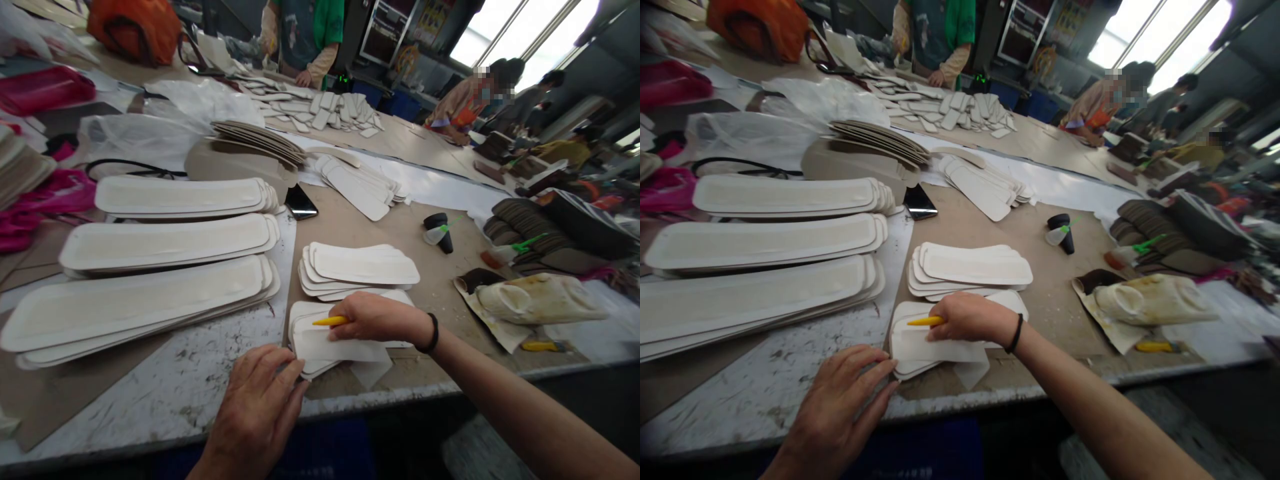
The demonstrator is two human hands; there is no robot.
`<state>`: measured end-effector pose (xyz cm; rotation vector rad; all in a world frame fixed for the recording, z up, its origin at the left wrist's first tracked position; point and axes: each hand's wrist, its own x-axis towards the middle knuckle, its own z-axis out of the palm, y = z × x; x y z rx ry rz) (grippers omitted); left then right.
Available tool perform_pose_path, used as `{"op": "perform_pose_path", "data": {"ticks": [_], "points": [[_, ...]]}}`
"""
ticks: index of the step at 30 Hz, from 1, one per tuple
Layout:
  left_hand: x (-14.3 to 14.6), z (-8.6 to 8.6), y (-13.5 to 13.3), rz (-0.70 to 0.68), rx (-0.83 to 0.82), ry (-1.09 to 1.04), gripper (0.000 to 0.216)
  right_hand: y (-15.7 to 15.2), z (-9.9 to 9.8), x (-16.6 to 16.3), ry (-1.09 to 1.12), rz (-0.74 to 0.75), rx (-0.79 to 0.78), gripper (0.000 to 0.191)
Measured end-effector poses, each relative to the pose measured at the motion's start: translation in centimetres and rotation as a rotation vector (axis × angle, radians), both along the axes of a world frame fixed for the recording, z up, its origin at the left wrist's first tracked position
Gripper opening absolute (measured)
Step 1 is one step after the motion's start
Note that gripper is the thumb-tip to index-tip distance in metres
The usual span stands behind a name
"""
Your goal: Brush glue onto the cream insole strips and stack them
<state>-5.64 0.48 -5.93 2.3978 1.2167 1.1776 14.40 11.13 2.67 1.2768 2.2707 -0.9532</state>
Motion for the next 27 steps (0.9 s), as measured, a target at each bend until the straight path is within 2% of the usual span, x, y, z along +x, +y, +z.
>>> {"op": "perform_pose_path", "data": {"ticks": [6, 12, 22, 27], "points": [[-0.3, -0.1, 0.6, -0.057, 0.037, 0.107, 0.03, 0.3, 0.3, -1.2, -0.116, 0.096, 0.082, 0.015], [-0.4, -0.2, 1.0, -0.044, 0.039, 0.177, 0.032, 0.5, 0.2, -1.6, -0.155, 0.156, 0.149, 0.018], [-0.1, -0.7, 1.4, -0.029, 0.121, 0.269, 0.024, 0.1, 0.6, -2.2, -0.215, 0.162, 0.159, 0.022], [-0.3, -1.2, 1.5, -0.03, 0.208, 0.291, 0.021, -1.2, 1.3, -0.1, -0.223, 0.121, 0.224, 0.016]]}}
